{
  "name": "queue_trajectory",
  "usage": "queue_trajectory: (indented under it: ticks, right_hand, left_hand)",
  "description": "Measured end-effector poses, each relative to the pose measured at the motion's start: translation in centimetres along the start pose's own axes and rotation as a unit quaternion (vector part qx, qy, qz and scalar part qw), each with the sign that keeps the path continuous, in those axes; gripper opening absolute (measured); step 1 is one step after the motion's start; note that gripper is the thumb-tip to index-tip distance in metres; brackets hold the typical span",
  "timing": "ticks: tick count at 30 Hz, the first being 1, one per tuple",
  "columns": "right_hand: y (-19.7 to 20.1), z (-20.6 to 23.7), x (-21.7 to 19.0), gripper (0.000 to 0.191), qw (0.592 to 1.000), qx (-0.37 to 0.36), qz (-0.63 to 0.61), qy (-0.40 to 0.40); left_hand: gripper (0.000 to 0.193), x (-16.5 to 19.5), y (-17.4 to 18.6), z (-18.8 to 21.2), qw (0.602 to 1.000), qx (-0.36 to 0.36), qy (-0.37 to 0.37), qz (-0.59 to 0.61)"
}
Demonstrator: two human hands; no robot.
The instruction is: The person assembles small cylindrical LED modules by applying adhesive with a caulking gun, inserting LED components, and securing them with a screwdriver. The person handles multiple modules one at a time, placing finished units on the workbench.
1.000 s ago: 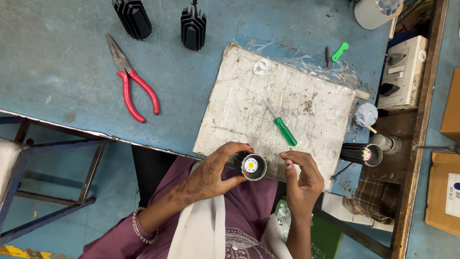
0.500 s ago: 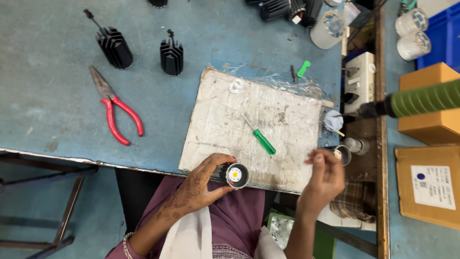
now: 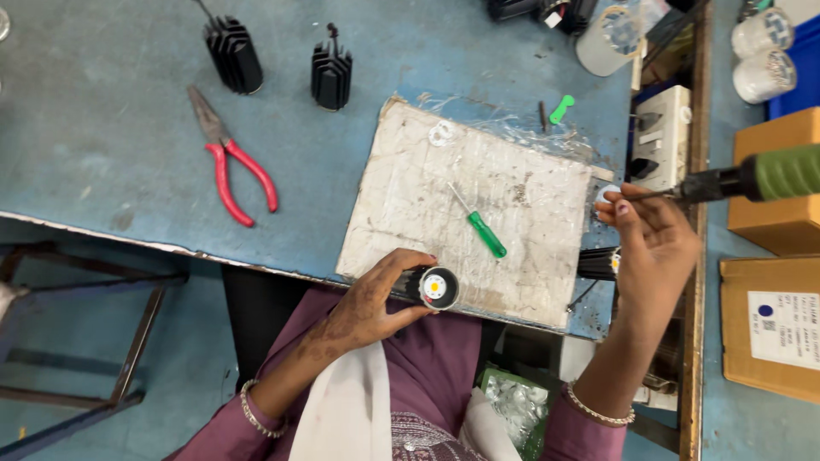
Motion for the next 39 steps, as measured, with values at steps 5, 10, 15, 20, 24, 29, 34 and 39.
queue_trajectory:
  ticks: [5,10,15,20,24,29,34,39]
  right_hand:
    - [-0.1,0.9,-0.3,0.012,0.999,-0.011,0.031,0.025]
    - [-0.7,1.8,-1.3,0.018,0.998,-0.046,0.050,0.001]
    - [-1.9,2.8,-3.2,0.021,0.988,-0.111,0.107,-0.032]
    - [-2.7,3.2,-4.3,0.026,0.978,-0.116,0.145,-0.090]
    - [-2.4,2.7,-5.1,0.026,0.959,-0.122,0.237,-0.101]
    - [-1.6,2.2,-6.1,0.023,0.943,-0.118,0.298,-0.090]
    - [-1.2,2.2,-6.3,0.018,0.941,-0.124,0.309,-0.065]
    - [-1.4,2.2,-4.9,0.020,0.956,-0.130,0.255,-0.067]
  left_hand:
    - [0.068,-0.2,0.1,0.0,1.000,-0.013,-0.012,0.005]
    - [0.069,-0.2,0.3,0.0,1.000,-0.020,-0.009,0.012]
    - [0.069,-0.2,0.3,0.0,1.000,-0.014,-0.009,0.016]
    - [0.069,-0.2,0.2,-0.1,1.000,-0.017,0.000,0.018]
    - [0.069,-0.3,0.2,-0.1,0.999,-0.023,0.009,0.032]
    - [0.065,-0.5,0.2,0.0,1.000,-0.025,-0.008,0.005]
    - [0.062,-0.5,0.1,0.4,0.996,-0.008,-0.090,-0.004]
    - [0.065,-0.8,-0.2,0.6,0.994,0.007,-0.106,0.012]
Point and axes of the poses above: each hand's wrist, its own z-axis away from the middle knuckle, its own y-axis out of the back of the hand, x = y × z, the point moved 2 cm from there along -z, towards the middle knuckle, and after that the axes turned 8 degrees about -x, right-handed, at the moved point
